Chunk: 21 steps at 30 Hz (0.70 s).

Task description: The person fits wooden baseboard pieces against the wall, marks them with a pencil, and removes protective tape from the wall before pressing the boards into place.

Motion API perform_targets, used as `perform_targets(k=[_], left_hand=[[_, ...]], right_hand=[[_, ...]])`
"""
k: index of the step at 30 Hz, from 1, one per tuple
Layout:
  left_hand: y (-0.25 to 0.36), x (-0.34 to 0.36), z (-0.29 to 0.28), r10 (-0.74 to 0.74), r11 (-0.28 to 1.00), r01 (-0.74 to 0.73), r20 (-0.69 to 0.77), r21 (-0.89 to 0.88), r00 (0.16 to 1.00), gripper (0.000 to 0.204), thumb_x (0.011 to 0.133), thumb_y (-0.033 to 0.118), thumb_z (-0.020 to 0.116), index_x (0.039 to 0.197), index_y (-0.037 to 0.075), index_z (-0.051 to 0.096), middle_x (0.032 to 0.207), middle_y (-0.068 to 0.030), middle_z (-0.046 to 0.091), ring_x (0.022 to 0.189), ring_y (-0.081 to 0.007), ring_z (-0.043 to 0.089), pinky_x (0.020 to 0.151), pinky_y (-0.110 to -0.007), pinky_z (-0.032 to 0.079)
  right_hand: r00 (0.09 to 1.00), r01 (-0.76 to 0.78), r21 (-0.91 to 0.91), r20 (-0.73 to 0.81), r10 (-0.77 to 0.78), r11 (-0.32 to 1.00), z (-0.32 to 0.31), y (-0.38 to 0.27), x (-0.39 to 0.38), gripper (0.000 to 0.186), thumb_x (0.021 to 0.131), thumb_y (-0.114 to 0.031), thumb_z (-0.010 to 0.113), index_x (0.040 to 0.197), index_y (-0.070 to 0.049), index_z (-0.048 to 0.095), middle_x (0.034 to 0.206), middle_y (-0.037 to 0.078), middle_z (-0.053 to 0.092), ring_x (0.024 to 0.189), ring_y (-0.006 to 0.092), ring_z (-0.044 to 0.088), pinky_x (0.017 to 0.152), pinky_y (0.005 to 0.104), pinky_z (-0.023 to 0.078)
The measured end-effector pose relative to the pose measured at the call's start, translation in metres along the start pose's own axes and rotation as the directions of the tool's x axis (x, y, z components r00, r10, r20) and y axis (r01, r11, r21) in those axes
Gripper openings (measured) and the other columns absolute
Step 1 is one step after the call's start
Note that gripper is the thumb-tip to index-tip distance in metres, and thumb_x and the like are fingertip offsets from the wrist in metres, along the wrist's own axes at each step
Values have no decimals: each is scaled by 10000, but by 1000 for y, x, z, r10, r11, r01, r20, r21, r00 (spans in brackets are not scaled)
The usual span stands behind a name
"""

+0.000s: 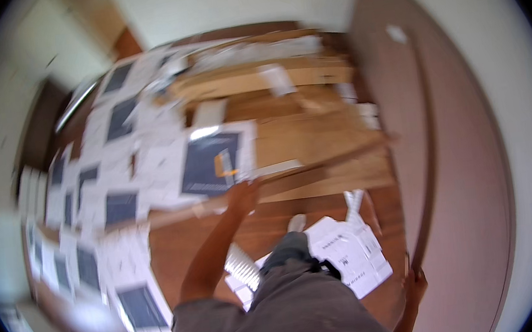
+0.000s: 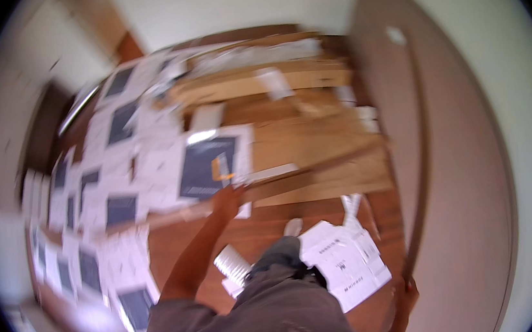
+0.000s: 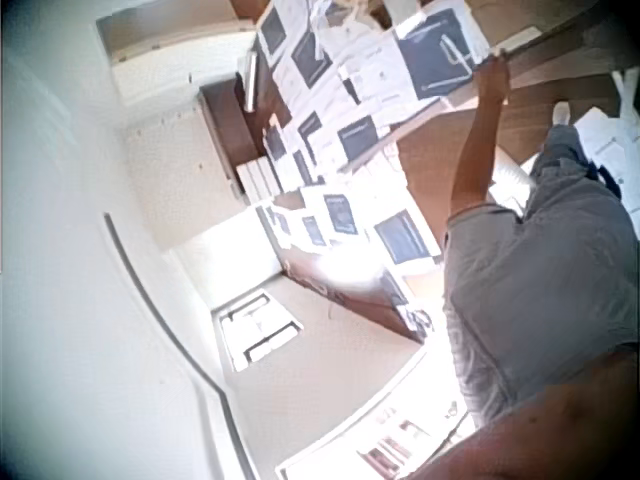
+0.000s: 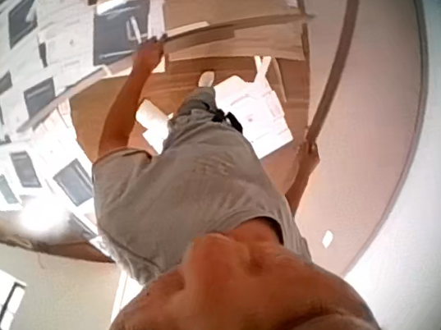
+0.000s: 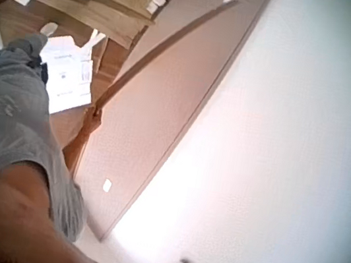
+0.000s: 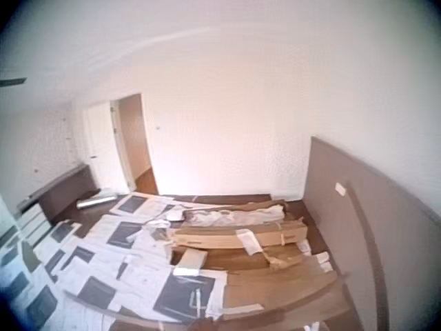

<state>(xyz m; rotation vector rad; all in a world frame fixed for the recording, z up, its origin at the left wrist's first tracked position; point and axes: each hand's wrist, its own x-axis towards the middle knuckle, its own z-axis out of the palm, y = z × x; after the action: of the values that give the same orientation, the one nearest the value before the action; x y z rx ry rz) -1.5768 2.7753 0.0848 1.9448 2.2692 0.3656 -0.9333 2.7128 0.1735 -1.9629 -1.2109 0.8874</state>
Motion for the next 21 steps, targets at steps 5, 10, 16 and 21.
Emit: perform_targets(k=[5, 10, 16, 21], left_hand=[[-1, 97, 27, 239, 961, -239, 18, 139, 971, 304, 890, 193, 573, 1187, 130, 597, 909, -108, 653, 820, -321, 679, 706, -442, 540], [46, 145, 52, 405, 895, -419, 116, 156, 907, 266, 870, 162, 579, 1128, 99, 592, 870, -94, 650, 804, -285, 681, 684, -425, 536], [90, 243, 70, 453, 888, -459, 207, -22, 867, 126, 861, 196, 602, 962, 163, 669, 840, -122, 657, 820, -348, 672, 703, -483, 537], [155, 283, 42, 520, 836, -547, 252, 45, 816, 309, 768, 137, 678, 1073, 148, 627, 909, -86, 632, 907, -303, 635, 836, -445, 467]], right_hand=[[988, 73, -181, 144, -47, 981, 24, -8, 50, 351, 934, -324, 666, 954, 27, 665, 678, 103, 606, 564, 199, 550, 519, 383, 460], [971, -115, -242, 179, 160, 963, 13, -27, 79, 511, 926, -418, 699, 1120, 54, 669, 705, 95, 593, 575, 180, 519, 499, 367, 444], [994, 96, -670, 108, -31, 736, -6, 61, 200, 512, 929, -502, 667, 802, -7, 627, 643, 72, 606, 581, 152, 588, 514, 369, 463], [936, -52, -431, 295, 195, 901, -22, -21, 292, 333, 914, -308, 689, 833, 10, 632, 665, 98, 689, 583, 201, 677, 554, 361, 524]])
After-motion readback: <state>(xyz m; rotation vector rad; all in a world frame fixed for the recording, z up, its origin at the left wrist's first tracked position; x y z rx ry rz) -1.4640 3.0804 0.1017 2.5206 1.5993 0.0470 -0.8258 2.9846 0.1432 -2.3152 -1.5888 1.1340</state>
